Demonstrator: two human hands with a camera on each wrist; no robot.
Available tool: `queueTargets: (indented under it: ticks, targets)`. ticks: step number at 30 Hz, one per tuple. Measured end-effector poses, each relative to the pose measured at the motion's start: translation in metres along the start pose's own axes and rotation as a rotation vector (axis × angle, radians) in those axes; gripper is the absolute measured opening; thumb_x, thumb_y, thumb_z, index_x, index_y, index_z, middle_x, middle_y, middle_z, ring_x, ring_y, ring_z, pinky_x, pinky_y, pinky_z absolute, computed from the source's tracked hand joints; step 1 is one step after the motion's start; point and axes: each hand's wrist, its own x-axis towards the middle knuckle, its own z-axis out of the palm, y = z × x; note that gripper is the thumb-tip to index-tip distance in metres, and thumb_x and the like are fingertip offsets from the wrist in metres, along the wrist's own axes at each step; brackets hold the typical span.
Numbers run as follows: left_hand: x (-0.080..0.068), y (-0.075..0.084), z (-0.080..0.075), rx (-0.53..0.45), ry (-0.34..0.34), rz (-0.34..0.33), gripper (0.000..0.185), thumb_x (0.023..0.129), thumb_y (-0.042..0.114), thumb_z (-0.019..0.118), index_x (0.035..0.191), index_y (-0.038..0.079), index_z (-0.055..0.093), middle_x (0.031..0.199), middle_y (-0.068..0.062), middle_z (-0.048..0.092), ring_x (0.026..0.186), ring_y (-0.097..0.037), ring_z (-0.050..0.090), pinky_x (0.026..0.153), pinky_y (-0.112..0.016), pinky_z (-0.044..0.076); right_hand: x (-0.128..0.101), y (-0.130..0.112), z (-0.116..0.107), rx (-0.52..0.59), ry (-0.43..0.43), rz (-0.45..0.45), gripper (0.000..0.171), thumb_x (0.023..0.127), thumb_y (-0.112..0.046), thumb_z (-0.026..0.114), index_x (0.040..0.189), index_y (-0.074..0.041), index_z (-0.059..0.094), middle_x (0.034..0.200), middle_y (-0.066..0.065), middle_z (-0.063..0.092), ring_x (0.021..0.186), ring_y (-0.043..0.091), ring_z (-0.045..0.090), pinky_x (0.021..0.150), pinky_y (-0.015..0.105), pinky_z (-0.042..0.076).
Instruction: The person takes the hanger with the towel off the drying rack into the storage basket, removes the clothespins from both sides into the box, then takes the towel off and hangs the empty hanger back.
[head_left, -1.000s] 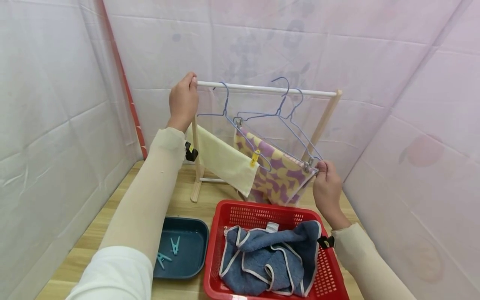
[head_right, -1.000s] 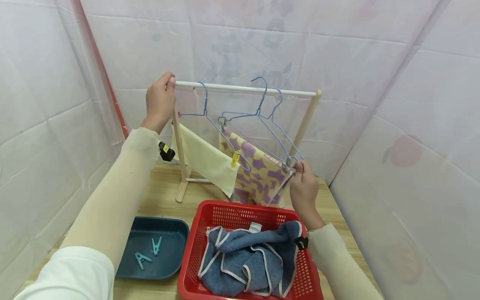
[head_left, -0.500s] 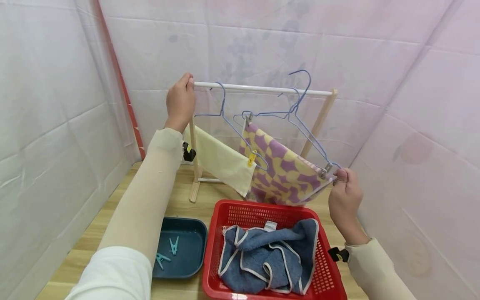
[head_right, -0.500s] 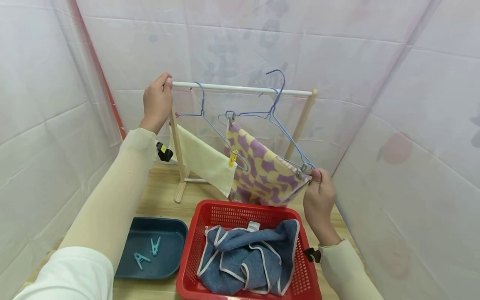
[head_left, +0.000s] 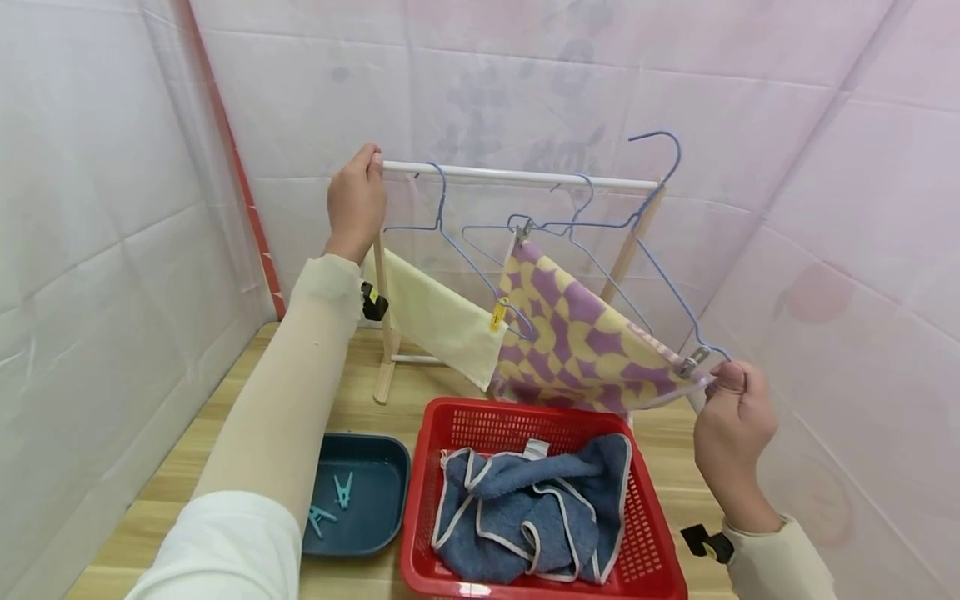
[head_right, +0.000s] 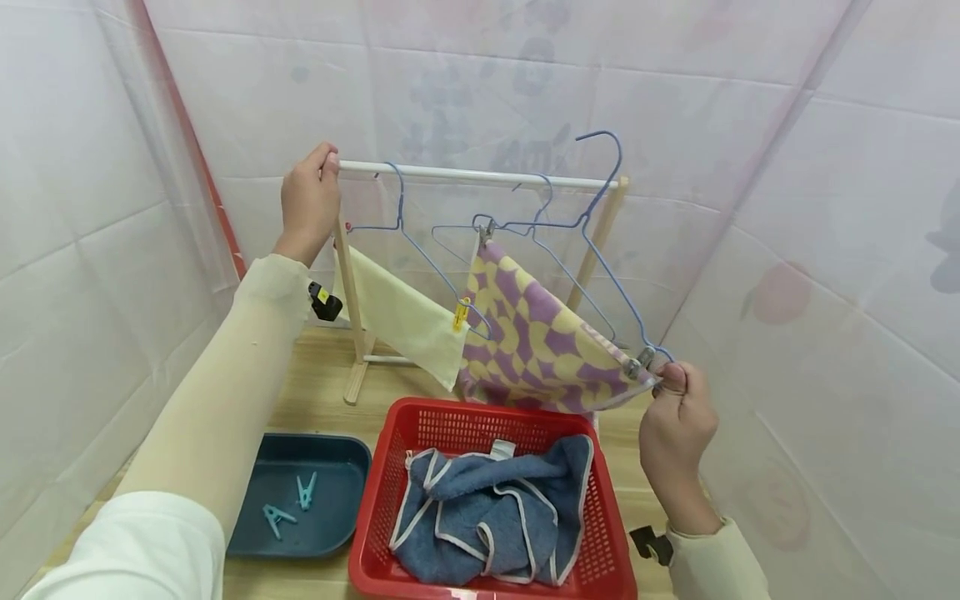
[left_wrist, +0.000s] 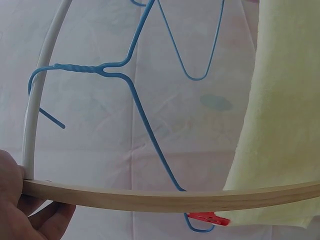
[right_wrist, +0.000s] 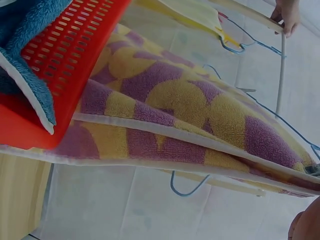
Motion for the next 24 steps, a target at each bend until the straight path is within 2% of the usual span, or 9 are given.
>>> queueTargets:
  ticks: [8, 11, 13, 18, 20, 24]
  targets:
    - [0.001, 0.0, -0.001, 0.008, -0.006, 0.001, 0.039, 0.111, 0.036, 0.032, 0.127, 0.016, 0.06, 0.095, -0.006, 0.058, 0.079, -0.021, 0.046, 0.07, -0.027, 0.035, -0.004, -0.003, -0.019, 0.034, 0.056, 0.052, 0.034, 0.105, -0.017, 0.054, 0.09, 0.013, 0.058, 0.065, -0.026, 0.05, 0.06, -0.004, 0.045, 0.061, 0.013, 0.036]
    - [0.002, -0.001, -0.001, 0.01, -0.007, -0.002, 0.039, 0.111, 0.037, 0.032, 0.128, 0.016, 0.06, 0.096, -0.006, 0.059, 0.08, -0.022, 0.047, 0.07, -0.026, 0.035, -0.004, -0.005, -0.026, 0.059, 0.066, 0.075, 0.032, 0.104, -0.018, 0.054, 0.086, 0.008, 0.059, 0.062, -0.022, 0.052, 0.056, -0.002, 0.045, 0.057, 0.012, 0.037]
    - [0.002, -0.001, -0.002, 0.008, -0.007, -0.006, 0.039, 0.111, 0.037, 0.032, 0.129, 0.016, 0.06, 0.097, -0.006, 0.06, 0.08, -0.022, 0.047, 0.07, -0.026, 0.035, -0.005, -0.007, -0.03, 0.086, 0.068, 0.086, 0.029, 0.104, -0.019, 0.055, 0.082, -0.001, 0.061, 0.061, -0.021, 0.053, 0.053, -0.002, 0.046, 0.055, 0.011, 0.038]
    - [0.001, -0.002, -0.003, 0.004, -0.007, -0.015, 0.041, 0.111, 0.037, 0.032, 0.13, 0.015, 0.06, 0.1, -0.007, 0.06, 0.082, -0.022, 0.048, 0.071, -0.026, 0.036, -0.008, -0.009, -0.042, 0.169, 0.09, 0.122, 0.025, 0.103, -0.019, 0.057, 0.079, -0.014, 0.062, 0.061, -0.017, 0.055, 0.047, -0.004, 0.047, 0.048, 0.01, 0.039]
    - [0.001, -0.002, -0.003, 0.005, -0.005, -0.014, 0.041, 0.111, 0.037, 0.032, 0.13, 0.015, 0.06, 0.1, -0.007, 0.061, 0.082, -0.022, 0.047, 0.072, -0.026, 0.036, -0.011, -0.007, -0.046, 0.286, 0.111, 0.14, 0.025, 0.102, -0.014, 0.059, 0.078, -0.008, 0.063, 0.061, -0.011, 0.056, 0.046, -0.001, 0.047, 0.046, 0.011, 0.038]
    - [0.001, -0.003, -0.004, 0.008, -0.005, -0.015, 0.041, 0.111, 0.037, 0.031, 0.13, 0.016, 0.06, 0.101, -0.007, 0.061, 0.082, -0.022, 0.047, 0.072, -0.026, 0.036, -0.018, -0.007, -0.054, 0.441, 0.156, 0.195, 0.022, 0.099, -0.009, 0.062, 0.077, -0.007, 0.065, 0.063, -0.004, 0.059, 0.045, 0.002, 0.049, 0.045, 0.011, 0.038]
